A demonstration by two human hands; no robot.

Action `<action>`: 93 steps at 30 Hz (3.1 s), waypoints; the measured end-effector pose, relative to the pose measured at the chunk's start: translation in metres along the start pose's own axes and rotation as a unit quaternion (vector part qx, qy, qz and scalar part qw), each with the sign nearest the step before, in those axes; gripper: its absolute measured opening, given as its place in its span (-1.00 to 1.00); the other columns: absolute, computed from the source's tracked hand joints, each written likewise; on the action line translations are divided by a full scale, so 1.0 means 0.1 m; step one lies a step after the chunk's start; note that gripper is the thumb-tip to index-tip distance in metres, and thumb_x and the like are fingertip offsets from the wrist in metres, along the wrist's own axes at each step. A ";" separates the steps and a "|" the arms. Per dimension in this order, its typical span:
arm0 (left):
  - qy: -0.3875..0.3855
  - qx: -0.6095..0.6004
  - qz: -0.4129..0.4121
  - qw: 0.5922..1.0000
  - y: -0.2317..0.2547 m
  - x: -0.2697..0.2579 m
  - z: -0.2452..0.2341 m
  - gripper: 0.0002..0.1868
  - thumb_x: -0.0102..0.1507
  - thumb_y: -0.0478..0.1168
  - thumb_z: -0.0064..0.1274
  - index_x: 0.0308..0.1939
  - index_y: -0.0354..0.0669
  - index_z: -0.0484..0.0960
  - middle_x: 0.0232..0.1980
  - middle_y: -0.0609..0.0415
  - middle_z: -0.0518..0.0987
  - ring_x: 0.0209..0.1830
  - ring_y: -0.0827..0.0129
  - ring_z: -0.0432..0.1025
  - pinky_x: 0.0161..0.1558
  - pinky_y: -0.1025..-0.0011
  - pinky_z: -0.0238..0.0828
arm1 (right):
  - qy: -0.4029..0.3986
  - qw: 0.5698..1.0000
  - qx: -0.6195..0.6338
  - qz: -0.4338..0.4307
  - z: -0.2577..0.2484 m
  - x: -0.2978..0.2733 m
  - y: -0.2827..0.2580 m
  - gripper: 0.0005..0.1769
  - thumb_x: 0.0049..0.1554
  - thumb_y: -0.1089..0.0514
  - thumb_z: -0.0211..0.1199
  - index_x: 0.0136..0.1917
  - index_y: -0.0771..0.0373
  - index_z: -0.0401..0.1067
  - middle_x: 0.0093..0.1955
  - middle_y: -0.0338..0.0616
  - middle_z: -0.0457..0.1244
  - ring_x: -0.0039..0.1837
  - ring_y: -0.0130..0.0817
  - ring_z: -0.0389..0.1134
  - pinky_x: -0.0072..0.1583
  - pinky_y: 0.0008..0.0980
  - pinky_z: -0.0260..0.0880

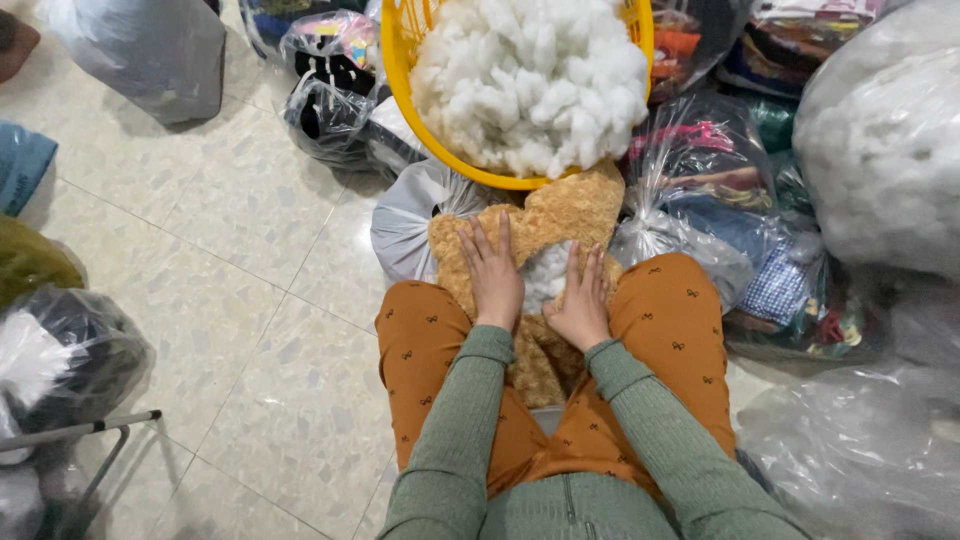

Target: The person sits on the floor and repeatedly takes handfuls of white stuffing from a yellow basket, pressing them into an opening in a light brown teddy bear. The person continues to add and compress the stuffing throughout the clip.

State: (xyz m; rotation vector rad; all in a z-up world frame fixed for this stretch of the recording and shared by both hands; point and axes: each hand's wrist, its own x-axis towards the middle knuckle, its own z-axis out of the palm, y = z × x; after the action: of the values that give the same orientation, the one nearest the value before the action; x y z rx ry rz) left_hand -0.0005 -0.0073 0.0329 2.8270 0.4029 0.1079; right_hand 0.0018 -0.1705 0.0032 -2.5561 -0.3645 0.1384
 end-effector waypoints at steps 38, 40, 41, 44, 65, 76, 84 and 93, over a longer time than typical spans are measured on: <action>0.006 -0.126 -0.053 0.991 0.20 -0.32 0.05 -0.02 0.35 0.21 -0.06 0.64 0.06 -0.29 0.65 -0.34 -0.46 0.63 -0.26 -0.64 0.45 -0.40 -0.71 | 0.151 0.977 -0.108 -0.105 -0.38 1.46 0.26 -0.26 0.26 -0.12 0.23 0.60 0.08 0.11 0.72 0.11 -0.19 0.74 0.06 -0.35 0.61 0.24 -0.45; 0.005 -0.124 -0.060 0.990 0.22 -0.28 0.02 -0.03 0.34 0.21 -0.05 0.64 0.05 -0.27 0.64 -0.34 -0.46 0.62 -0.26 -0.64 0.43 -0.41 -0.72 | 0.153 0.966 -0.156 -0.142 -0.33 1.63 0.20 -0.37 0.24 -0.11 0.26 0.51 0.07 0.25 0.65 0.04 -0.02 0.72 0.02 -0.21 0.63 0.18 -0.29; 0.006 -0.126 -0.062 0.990 0.24 -0.26 0.01 -0.04 0.35 0.21 -0.05 0.63 0.05 -0.26 0.64 -0.34 -0.46 0.62 -0.26 -0.65 0.42 -0.42 -0.73 | 0.148 0.961 -0.171 -0.159 -0.29 1.73 0.17 -0.39 0.23 -0.10 0.27 0.48 0.09 0.29 0.60 0.00 0.05 0.70 0.00 -0.13 0.63 0.15 -0.21; -0.002 -0.137 -0.066 0.988 0.25 -0.25 -0.04 -0.05 0.36 0.21 -0.05 0.64 0.02 -0.24 0.64 -0.35 -0.47 0.60 -0.28 -0.68 0.40 -0.42 -0.77 | 0.118 0.959 -0.191 -0.172 -0.11 2.01 0.05 -0.31 0.14 -0.09 0.33 0.46 0.20 0.33 0.51 0.05 0.15 0.56 0.03 0.04 0.45 0.06 0.04; -0.005 -0.175 -0.056 0.983 0.22 -0.24 -0.08 -0.01 0.33 0.09 0.05 0.64 -0.05 -0.23 0.64 -0.43 -0.44 0.62 -0.30 -0.66 0.43 -0.36 -0.79 | 0.204 0.946 -0.080 -0.239 -0.71 1.73 -0.02 -0.75 0.10 0.21 0.32 0.06 0.05 0.63 -0.10 -0.24 0.41 0.13 -0.21 0.31 0.33 -0.08 0.13; 0.109 -0.269 0.000 0.957 0.04 -0.35 0.23 -0.13 0.42 0.04 -0.03 0.69 0.05 -0.14 0.74 -0.23 -0.31 0.73 -0.13 -0.53 0.58 -0.21 -0.71 | 0.006 0.988 -0.028 -0.154 -0.35 0.09 0.08 -0.42 0.22 -0.01 0.23 0.48 0.08 0.32 0.57 0.04 -0.02 0.62 0.04 -0.21 0.53 0.28 -0.37; 0.115 -0.202 0.070 0.970 0.02 -0.45 0.10 0.02 0.26 0.10 0.13 0.65 0.02 -0.13 0.71 -0.24 -0.28 0.72 -0.11 -0.49 0.57 -0.20 -0.68 | -0.083 0.987 -0.062 -0.123 -0.24 -0.05 0.01 -0.35 0.12 0.20 0.21 0.48 -0.01 0.29 0.73 0.16 -0.54 0.71 0.09 -0.68 0.52 0.43 -0.67; 0.077 -0.127 0.029 0.989 0.12 -0.35 0.12 0.14 0.14 -0.02 0.28 0.59 0.15 -0.22 0.63 -0.30 -0.31 0.61 -0.29 -0.52 0.49 -0.27 -0.60 | 0.026 0.997 0.070 0.018 -0.28 0.04 0.04 0.09 -0.03 0.10 0.38 0.63 0.14 -0.12 0.71 0.32 -0.58 0.71 0.25 -0.66 0.56 0.38 -0.61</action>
State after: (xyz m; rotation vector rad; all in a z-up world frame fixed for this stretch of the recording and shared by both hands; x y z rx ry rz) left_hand -0.0292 -0.0311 0.0241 2.5872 0.3137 0.3647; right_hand 0.0113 -0.1872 0.0247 -2.4248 -0.2779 0.1072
